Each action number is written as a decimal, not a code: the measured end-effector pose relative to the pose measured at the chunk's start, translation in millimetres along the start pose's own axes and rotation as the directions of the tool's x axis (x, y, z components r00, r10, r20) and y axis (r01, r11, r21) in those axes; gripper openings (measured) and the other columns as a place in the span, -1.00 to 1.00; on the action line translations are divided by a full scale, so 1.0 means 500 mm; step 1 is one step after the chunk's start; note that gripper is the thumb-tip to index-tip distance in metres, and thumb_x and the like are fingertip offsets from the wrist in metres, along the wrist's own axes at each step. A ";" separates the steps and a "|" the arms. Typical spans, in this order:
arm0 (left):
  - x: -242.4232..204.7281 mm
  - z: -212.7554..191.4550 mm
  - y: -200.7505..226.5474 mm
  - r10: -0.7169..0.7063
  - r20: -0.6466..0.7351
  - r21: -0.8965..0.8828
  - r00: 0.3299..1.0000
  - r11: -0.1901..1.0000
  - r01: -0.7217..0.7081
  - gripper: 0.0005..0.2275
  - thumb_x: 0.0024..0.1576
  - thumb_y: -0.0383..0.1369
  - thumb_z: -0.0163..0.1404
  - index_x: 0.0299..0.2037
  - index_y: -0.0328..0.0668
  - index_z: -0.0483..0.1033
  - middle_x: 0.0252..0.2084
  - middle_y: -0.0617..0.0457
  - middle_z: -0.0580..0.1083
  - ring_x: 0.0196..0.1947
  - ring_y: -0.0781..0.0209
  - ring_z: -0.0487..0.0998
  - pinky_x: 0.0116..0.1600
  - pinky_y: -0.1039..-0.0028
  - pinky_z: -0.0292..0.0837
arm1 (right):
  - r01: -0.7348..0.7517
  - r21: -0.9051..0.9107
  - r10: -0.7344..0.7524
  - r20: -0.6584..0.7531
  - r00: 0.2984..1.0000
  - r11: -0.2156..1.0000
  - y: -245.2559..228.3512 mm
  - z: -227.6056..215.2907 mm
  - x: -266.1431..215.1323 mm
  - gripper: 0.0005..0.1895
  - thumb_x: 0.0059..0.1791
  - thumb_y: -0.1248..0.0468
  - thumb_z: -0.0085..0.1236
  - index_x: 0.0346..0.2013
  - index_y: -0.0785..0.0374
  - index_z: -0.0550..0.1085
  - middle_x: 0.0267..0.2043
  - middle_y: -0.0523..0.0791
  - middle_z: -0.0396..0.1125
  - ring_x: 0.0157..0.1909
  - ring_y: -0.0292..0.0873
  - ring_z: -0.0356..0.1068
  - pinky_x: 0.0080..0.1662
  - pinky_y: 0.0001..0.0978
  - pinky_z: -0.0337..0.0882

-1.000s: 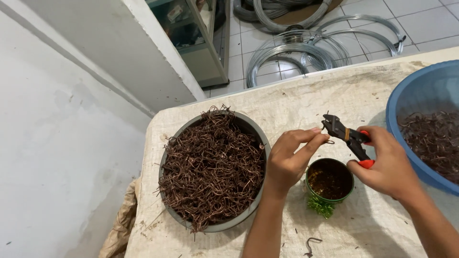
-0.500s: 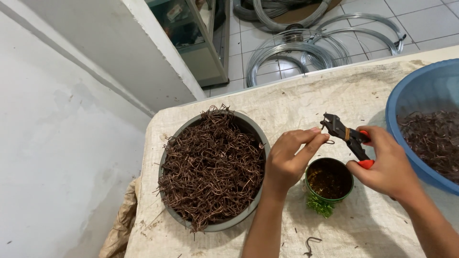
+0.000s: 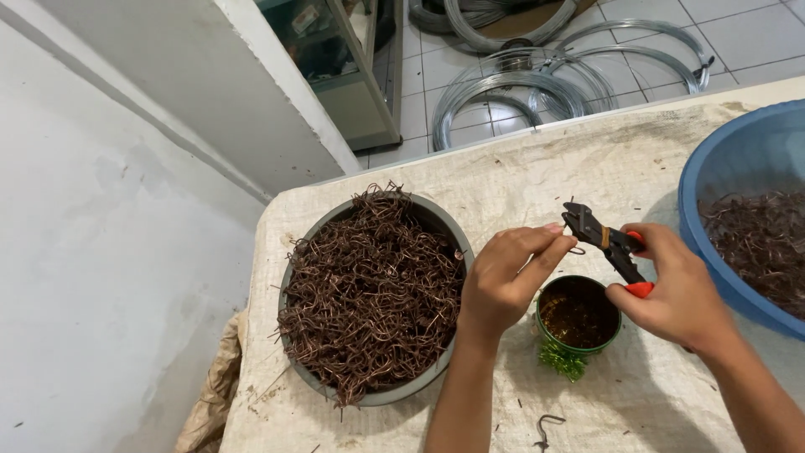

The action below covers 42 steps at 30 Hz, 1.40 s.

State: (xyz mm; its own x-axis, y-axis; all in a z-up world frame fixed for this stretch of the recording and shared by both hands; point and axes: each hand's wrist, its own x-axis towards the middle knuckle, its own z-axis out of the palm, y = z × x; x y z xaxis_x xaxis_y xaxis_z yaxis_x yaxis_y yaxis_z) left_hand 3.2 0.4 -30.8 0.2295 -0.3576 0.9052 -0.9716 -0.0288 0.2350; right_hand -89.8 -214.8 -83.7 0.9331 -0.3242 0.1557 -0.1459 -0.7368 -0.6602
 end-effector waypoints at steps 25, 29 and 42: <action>-0.006 0.005 -0.003 0.081 0.012 0.050 0.997 0.995 -0.082 -0.72 0.14 -0.69 0.27 0.01 -0.54 0.53 -0.07 -0.24 0.53 -0.07 -0.14 0.65 0.00 0.20 0.69 | -0.100 -0.007 0.100 -0.002 0.995 0.995 -0.016 0.006 -0.006 -0.37 -0.22 0.03 0.35 0.09 0.18 0.45 0.00 -0.09 0.48 0.03 -0.04 0.54 0.00 -0.17 0.45; -0.006 0.003 -0.003 0.040 0.009 0.003 0.999 0.999 -0.040 -0.72 0.16 -0.66 0.26 0.04 -0.51 0.51 -0.02 -0.21 0.52 -0.05 -0.12 0.65 0.01 0.20 0.67 | -0.002 0.060 0.008 -0.100 0.995 0.998 -0.008 0.015 -0.010 -0.56 -0.15 0.12 0.30 -0.04 0.23 0.49 -0.20 -0.08 0.48 -0.13 -0.12 0.56 0.05 -0.33 0.50; -0.015 0.007 -0.009 -0.008 -0.015 -0.007 1.000 1.000 0.008 -0.71 0.14 -0.66 0.25 0.04 -0.56 0.49 -0.04 -0.25 0.52 -0.05 -0.11 0.64 0.04 0.21 0.66 | 0.035 -0.116 -0.048 -0.104 0.993 0.993 0.023 0.038 0.011 -0.74 -0.18 0.14 0.20 -0.35 0.22 0.41 -0.48 -0.11 0.40 -0.46 -0.11 0.35 -0.29 -0.21 0.30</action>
State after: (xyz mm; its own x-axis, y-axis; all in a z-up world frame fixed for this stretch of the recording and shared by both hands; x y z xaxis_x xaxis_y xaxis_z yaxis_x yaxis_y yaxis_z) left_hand 5.6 0.1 -39.8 0.2382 -0.3436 0.9084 -0.9693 -0.0250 0.2447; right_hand -80.3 -213.7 -104.5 0.8998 -0.3486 0.2622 -0.1501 -0.8118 -0.5643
